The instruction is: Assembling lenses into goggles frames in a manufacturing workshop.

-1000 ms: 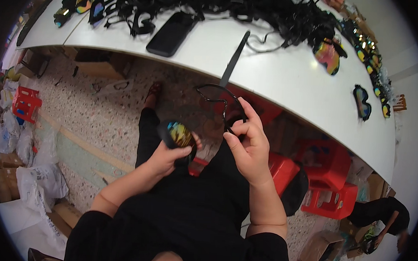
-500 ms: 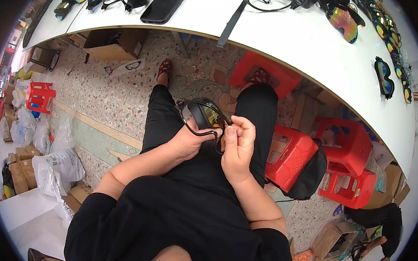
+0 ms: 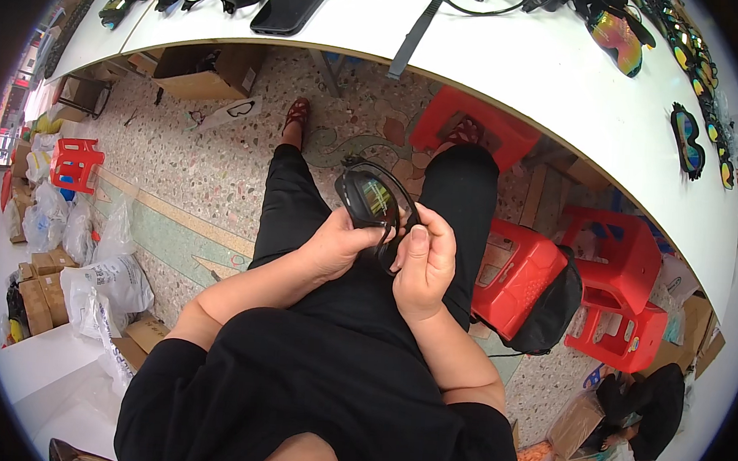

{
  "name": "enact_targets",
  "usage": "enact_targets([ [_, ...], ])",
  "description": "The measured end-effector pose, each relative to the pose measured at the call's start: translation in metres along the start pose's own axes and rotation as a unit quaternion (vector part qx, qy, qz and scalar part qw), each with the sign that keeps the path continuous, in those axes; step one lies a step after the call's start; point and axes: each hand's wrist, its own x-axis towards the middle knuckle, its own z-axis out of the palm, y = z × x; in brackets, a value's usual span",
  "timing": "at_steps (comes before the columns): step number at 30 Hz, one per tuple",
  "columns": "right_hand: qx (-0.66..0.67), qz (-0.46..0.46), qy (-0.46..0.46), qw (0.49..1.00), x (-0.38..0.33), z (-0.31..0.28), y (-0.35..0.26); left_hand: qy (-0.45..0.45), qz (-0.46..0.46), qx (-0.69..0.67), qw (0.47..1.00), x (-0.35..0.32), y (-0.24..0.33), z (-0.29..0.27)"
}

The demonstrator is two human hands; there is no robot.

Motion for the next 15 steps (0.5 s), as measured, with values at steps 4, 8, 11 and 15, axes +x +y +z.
enact_targets([
  [4, 0.001, 0.043, 0.014, 0.999, -0.003, 0.004, -0.002, -0.015, 0.024, -0.019, 0.999, -0.003, 0.001, -0.002],
  [8, 0.000, 0.094, 0.017, 0.995, -0.005, 0.007, -0.003, -0.032, 0.049, 0.027, 0.998, -0.007, 0.007, 0.000],
  [11, 0.009, 0.118, 0.023, 0.993, -0.006, 0.009, -0.003, -0.042, 0.069, 0.055, 0.995, -0.010, 0.011, -0.001],
  [15, 0.031, 0.137, 0.022, 0.990, -0.009, 0.014, -0.004, -0.049, 0.106, 0.089, 0.989, -0.013, 0.014, -0.004],
])
